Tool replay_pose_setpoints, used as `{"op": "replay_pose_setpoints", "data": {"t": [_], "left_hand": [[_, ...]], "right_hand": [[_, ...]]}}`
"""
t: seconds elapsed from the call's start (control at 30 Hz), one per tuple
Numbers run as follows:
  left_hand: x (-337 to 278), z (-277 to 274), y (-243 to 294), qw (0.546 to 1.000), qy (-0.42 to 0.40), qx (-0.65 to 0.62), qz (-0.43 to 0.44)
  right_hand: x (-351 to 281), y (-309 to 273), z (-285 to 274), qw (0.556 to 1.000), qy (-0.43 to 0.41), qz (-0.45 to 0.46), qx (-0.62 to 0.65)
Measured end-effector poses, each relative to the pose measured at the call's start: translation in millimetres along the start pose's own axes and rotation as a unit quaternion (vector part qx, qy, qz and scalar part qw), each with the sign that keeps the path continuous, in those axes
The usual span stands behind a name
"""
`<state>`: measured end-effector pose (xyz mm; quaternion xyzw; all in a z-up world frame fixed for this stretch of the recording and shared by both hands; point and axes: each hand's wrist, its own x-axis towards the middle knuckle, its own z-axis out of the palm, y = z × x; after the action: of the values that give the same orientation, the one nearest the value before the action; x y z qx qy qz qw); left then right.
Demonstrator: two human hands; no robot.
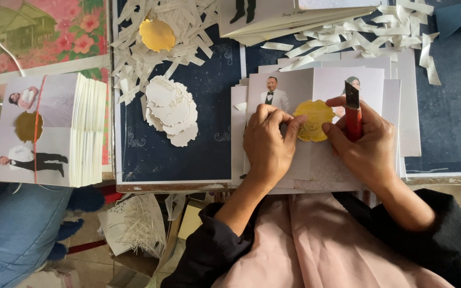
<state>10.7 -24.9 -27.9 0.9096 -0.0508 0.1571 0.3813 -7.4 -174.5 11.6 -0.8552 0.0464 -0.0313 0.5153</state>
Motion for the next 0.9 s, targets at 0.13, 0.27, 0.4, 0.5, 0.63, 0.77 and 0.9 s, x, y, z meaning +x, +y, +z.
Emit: {"op": "replay_pose_setpoints", "data": {"t": [0.13,0.27,0.4,0.5,0.63,0.77,0.9], "left_hand": [[1.5,0.0,1.1,1.0,-0.007,-0.001,-0.019],[0.4,1.3,-0.3,1.0,0.002,0.005,-0.007],[0.4,1.2,-0.7,1.0,0.002,0.009,-0.001],[0.4,1.2,-1.9,1.0,-0.002,0.011,0.002],[0.9,4.8,-8.2,0.998,0.009,0.051,0.037],[0.7,1.6,-4.5,0.99,0.005,0.131,0.052],[5.6,-24.1,-8.1,0.993,0.008,0.078,0.087]], "right_hand": [[1.3,1.1,-0.5,0.999,-0.003,0.014,-0.034],[0.7,-1.2,-0.5,0.999,-0.015,0.034,0.011],[2.2,3.5,-0.1,0.999,-0.013,0.033,-0.005],[3.9,5.6,0.6,0.999,-0.013,0.036,-0.012],[9.8,37.2,8.9,0.999,0.025,-0.033,0.017],[19.6,26.8,-7.4,0.987,0.021,-0.072,-0.143],[49.9,86.3,-62.8,0.966,0.097,0.035,-0.235]]}}
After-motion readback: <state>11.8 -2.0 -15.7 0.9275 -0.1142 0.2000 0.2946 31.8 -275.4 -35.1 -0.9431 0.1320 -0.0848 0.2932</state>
